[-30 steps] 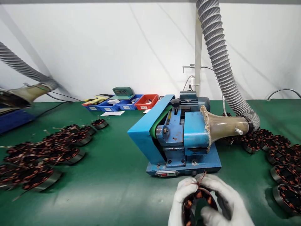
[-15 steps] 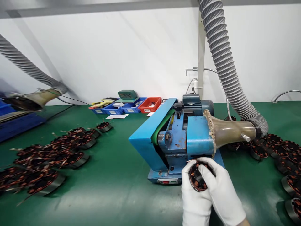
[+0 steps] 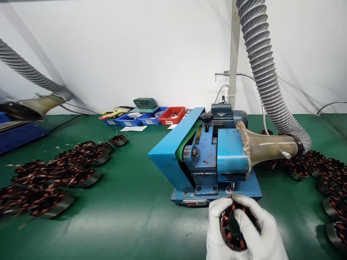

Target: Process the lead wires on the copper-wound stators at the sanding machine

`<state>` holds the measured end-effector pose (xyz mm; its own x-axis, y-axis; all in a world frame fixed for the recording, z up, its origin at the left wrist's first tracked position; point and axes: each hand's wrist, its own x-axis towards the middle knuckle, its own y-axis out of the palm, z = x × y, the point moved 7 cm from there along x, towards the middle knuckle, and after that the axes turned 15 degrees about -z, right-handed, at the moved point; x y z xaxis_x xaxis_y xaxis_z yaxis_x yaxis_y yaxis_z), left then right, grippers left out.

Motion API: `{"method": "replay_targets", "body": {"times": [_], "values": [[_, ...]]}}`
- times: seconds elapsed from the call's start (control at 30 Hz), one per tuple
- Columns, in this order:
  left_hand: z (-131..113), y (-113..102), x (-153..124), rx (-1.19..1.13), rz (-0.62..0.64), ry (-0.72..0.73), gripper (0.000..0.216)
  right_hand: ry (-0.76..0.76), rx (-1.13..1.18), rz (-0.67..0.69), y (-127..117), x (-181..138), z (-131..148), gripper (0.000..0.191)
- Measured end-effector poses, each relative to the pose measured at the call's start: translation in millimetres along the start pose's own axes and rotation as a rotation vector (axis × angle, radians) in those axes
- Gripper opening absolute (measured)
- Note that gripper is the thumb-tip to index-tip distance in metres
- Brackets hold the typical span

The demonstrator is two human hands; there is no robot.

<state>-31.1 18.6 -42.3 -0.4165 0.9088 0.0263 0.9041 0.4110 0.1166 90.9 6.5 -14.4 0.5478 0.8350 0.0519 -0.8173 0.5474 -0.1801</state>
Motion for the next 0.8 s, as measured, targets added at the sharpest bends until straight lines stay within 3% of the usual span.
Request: {"method": "replay_targets", "body": {"times": [0.07, 0.2, 0.37, 0.53, 0.7, 0.8], "values": [[7.4, -0.9, -1.9, -0.022, 0.017, -0.023, 0.038, 0.009, 0.001, -0.024, -1.6, -1.8, -3.8, 0.031], [3.6, 16.5, 9.4, -0.113, -0.004, -0.026, 0.050, 0.044, 0.027, 0.061, 11.6, 16.5, 1.0, 0.027], [-11.5, 34.7, 20.9, -0.153, -0.022, -0.047, 0.047, 0.036, 0.046, 0.068, 17.2, 36.8, 12.7, 0.024], [-10.9, 40.4, 26.0, -0.173, -0.029, -0.074, 0.043, 0.025, 0.035, 0.082, 17.3, 40.3, 18.7, 0.024], [2.3, 22.0, 16.3, -0.088, -0.061, -0.084, 0.038, 0.022, 0.018, 0.087, 8.8, 22.4, 12.7, 0.027], [3.8, -2.2, -3.7, -0.036, 0.042, -0.086, 0.028, 0.076, 0.072, 0.082, -5.3, -0.9, 0.3, 0.030]]}}
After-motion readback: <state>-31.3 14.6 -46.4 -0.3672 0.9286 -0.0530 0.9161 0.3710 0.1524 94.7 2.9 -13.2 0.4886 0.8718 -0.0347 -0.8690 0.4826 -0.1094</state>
